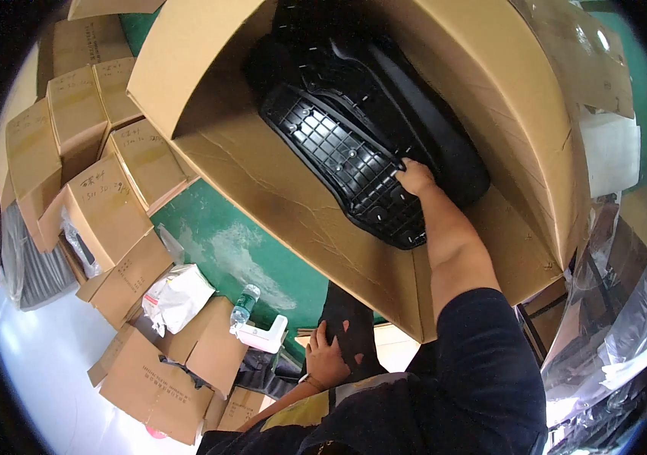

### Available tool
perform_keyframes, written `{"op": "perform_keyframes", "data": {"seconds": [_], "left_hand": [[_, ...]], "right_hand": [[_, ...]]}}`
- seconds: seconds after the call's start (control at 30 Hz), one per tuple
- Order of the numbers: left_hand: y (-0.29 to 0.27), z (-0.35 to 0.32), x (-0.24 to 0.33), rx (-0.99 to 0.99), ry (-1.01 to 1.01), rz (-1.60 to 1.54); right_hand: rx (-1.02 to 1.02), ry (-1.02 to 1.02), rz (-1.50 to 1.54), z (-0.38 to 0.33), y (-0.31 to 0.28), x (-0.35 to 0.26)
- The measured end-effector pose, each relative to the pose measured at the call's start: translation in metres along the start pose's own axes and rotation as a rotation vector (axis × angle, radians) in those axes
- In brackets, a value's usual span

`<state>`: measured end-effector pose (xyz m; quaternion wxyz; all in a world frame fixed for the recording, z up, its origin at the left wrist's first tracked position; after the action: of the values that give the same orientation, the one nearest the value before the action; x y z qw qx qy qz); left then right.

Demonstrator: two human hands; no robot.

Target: Packing bicycle seats into plastic protective bags and organizing them for shipment in a warehouse.

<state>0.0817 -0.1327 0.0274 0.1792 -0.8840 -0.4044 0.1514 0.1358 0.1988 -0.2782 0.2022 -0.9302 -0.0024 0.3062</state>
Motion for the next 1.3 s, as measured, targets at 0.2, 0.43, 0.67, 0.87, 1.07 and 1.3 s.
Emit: {"op": "perform_keyframes", "data": {"seconds": [0.2,0.43,0.67,0.87,1.07,1.3], "left_hand": [[-0.013,-0.002,0.001,-0.118,-0.093,-0.008],[-0.022,0.011,-0.012,0.105,0.017,-0.637],[-0.230,-0.102,0.077,0.892,1.183,-0.361],[-0.281,-0.122,0.082,0.670,1.302,-0.590],[-0.271,-0.126,0.075,0.121,1.353,-0.724],[-0.261,-0.145,0.086,-0.001,1.355,-0.752]], "right_hand": [[0.031,-0.223,-0.388,-0.080,-0.062,-0.080],[-0.014,-0.417,-0.563,-0.230,-0.180,-0.165],[-0.004,-0.169,-0.184,-0.330,-0.271,-0.229],[0.070,-0.090,0.211,-0.391,-0.302,-0.266],[-0.094,-0.065,0.545,-0.417,-0.291,-0.243],[0.183,-0.091,0.664,-0.454,-0.296,-0.218]]}}
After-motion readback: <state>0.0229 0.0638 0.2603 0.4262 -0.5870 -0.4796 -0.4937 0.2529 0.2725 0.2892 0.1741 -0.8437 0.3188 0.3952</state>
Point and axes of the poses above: each hand's wrist, its own z-axis towards the middle knuckle, its own y-axis out of the palm, x = y × z, the point moved 2 cm from there along z, towards the middle knuckle, and after that the axes turned 14 degrees about -y, right-handed, at the moved point
